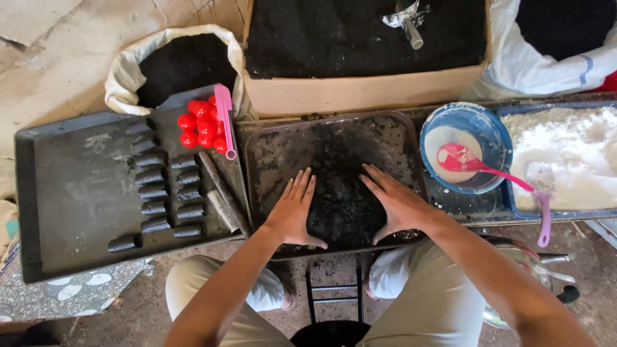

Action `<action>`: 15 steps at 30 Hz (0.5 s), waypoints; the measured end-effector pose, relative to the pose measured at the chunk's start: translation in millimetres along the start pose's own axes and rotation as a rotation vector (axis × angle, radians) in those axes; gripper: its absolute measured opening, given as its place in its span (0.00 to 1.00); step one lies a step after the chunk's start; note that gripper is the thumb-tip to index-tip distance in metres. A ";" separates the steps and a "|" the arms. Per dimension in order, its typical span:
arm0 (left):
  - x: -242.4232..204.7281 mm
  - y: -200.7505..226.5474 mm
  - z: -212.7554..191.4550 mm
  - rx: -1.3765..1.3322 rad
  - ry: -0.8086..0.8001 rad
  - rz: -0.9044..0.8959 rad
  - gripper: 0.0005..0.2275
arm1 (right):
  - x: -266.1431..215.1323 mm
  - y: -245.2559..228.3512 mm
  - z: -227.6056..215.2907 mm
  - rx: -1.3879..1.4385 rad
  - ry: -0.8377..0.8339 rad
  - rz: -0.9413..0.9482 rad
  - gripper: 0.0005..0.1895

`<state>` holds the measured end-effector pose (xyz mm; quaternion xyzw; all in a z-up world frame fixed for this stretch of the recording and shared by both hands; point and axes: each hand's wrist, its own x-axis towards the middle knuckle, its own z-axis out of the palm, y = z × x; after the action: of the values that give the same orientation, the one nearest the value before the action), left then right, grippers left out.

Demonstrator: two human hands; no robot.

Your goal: The person kneads a dark, pliable substance on a metal tray, then uses a cylindrical metal mold and a metal rod to press and shape the material into cylindrical forms. The finished pieces are placed on a tray to the left.

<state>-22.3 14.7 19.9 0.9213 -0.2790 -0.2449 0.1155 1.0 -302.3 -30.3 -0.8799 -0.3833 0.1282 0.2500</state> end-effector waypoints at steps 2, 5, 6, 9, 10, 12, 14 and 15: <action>2.4 2.4 6.1 0.017 0.012 -0.013 0.71 | 3.2 7.1 11.3 -0.029 0.027 -0.027 0.87; 9.0 7.6 8.4 0.044 0.025 -0.050 0.71 | 11.5 7.2 20.9 -0.024 0.077 -0.067 0.85; 8.7 11.4 10.4 0.044 0.015 -0.079 0.71 | 12.4 3.3 25.0 0.023 0.089 -0.080 0.84; 17.5 15.1 14.3 0.043 0.025 -0.143 0.71 | 23.5 3.1 25.3 0.017 0.136 -0.108 0.82; 18.4 15.3 18.8 0.042 0.025 -0.145 0.71 | 27.5 0.3 27.4 0.017 0.134 -0.110 0.82; 23.3 14.4 24.8 -0.004 0.104 -0.168 0.72 | 38.1 -3.2 28.8 0.018 0.182 -0.134 0.80; 31.5 7.0 34.3 -0.007 0.140 -0.172 0.70 | 46.8 2.9 35.2 0.035 0.211 -0.147 0.79; 33.6 4.0 40.9 -0.013 0.170 -0.176 0.69 | 49.7 4.4 40.4 0.056 0.236 -0.156 0.78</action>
<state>-20.8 -10.8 -26.6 0.9589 -0.1848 -0.1771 0.1226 20.3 -254.4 -68.4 -0.8490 -0.4148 0.0149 0.3271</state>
